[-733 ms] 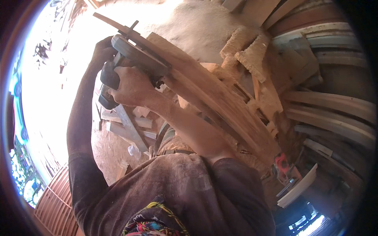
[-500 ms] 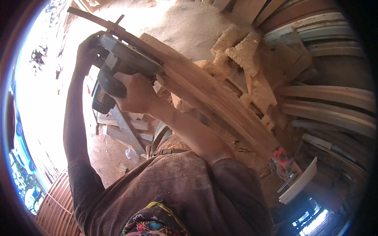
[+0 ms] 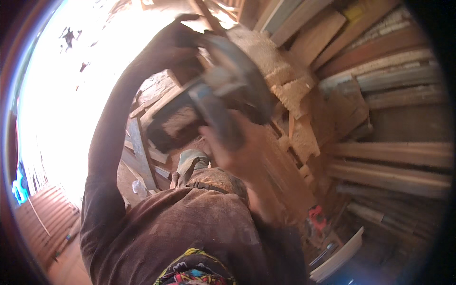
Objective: The person uses a circular saw to cut wooden planks and a hand planer to smooth the cut edges. They handle the planks, position them for cutting, and move the cut pieces aside.
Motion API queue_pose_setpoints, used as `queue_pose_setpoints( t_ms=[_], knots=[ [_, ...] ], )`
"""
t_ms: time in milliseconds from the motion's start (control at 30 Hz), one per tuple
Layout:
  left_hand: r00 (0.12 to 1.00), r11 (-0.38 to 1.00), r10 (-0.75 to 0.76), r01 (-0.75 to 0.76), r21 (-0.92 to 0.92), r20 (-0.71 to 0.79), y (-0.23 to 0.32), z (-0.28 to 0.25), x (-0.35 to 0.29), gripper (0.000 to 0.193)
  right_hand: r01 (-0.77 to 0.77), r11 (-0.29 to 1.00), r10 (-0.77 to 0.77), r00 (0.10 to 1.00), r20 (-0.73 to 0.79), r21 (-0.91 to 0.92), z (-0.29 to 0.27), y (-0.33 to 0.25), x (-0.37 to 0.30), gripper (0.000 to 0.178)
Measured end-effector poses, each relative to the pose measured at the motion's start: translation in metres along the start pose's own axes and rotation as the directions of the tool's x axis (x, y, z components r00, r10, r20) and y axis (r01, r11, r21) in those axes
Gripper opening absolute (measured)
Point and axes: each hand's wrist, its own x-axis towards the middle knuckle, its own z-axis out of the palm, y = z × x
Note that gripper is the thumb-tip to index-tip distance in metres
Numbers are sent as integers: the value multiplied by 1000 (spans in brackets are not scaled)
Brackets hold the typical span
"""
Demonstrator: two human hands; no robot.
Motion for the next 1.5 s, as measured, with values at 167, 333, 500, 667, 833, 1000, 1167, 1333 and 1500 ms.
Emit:
queue_pose_setpoints(
  t_ms=[167,333,500,667,833,1000,1167,1333,1500],
  knots=[
    [981,986,56,-83,142,185,13,58,-38,84,-356,878,449,845,-292,322,-81,-32,-93,17],
    [954,662,114,-281,695,277,-62,179,-106,79,-304,924,380,789,-482,230,-133,-32,-178,17],
    [890,671,98,-390,630,446,-41,231,-78,46,-333,908,418,664,-620,255,-185,-24,-258,18],
    [874,789,39,-324,522,484,-45,298,-59,52,-293,921,383,563,-733,256,-184,-1,-266,19],
    [929,827,-269,88,555,254,-94,294,-88,88,-327,904,423,588,-689,276,-184,8,-269,17],
    [931,632,-257,-42,774,260,-100,262,-192,114,-345,883,469,594,-654,319,-195,12,-279,17],
    [953,610,-287,107,785,94,-112,289,-272,109,-360,866,500,609,-616,348,-201,13,-278,19],
    [975,603,-219,102,791,41,-107,301,-264,100,-343,888,460,668,-585,307,-205,7,-275,20],
    [896,837,-425,335,432,130,-42,295,-236,89,-338,893,449,686,-573,296,-208,11,-281,20]
  ],
)
